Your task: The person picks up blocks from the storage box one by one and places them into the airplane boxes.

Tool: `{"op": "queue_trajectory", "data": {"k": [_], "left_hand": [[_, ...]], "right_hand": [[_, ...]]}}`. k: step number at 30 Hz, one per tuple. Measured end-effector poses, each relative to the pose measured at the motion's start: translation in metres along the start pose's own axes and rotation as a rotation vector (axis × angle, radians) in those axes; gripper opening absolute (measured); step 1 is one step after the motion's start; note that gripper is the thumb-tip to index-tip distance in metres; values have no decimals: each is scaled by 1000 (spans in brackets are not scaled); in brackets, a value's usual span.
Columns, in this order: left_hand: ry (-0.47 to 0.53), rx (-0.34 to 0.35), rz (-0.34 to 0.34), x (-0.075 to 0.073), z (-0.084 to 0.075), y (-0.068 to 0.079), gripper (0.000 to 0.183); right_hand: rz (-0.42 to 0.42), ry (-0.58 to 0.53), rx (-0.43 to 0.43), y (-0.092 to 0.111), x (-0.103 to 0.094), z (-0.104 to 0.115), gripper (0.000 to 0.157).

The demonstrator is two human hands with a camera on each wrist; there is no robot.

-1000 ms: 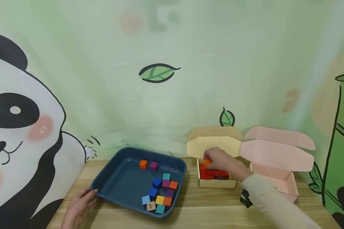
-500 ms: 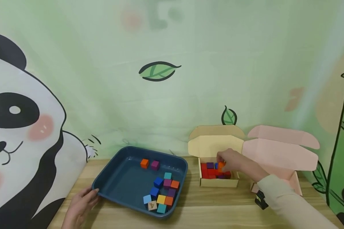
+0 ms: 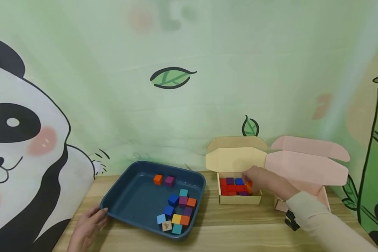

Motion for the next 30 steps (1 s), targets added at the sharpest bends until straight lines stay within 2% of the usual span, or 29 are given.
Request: {"op": "queue_trajectory", "data": {"k": [3,6,12,19,22,26,30], "left_hand": [[-1,-6,-2,1,-1,0,70],[0,-7,-2,1,-1,-1,70],[2,-8,-3,1,1,-1,68],[14,7,0,1,1,0,68],[20,18,6,2,1,0,68],[17,16,9,2,0,1,68],[14,2,13,2,-1,0,69]], "right_hand": [[36,49,12,0,1,2,33],[41,72,-26,-1,2,4,29],[40,-15,-62,-1,7,3,26],[31,-58,-4,2,7,0,25],[10,-51,-16,0,2,1,22],[-31,-47,-61,-4,-6,7,20],[-63,-64,-102,-13,-12,27,17]]}}
Point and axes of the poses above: each hand's wrist, its own y-axis away from the middle knuckle, its own x-axis out of the palm, z = x × y, the point moved 1 cm from there along -y, towards the middle knuckle, and after that the axes turned 7 degrees about x, right-handed, at the moved point
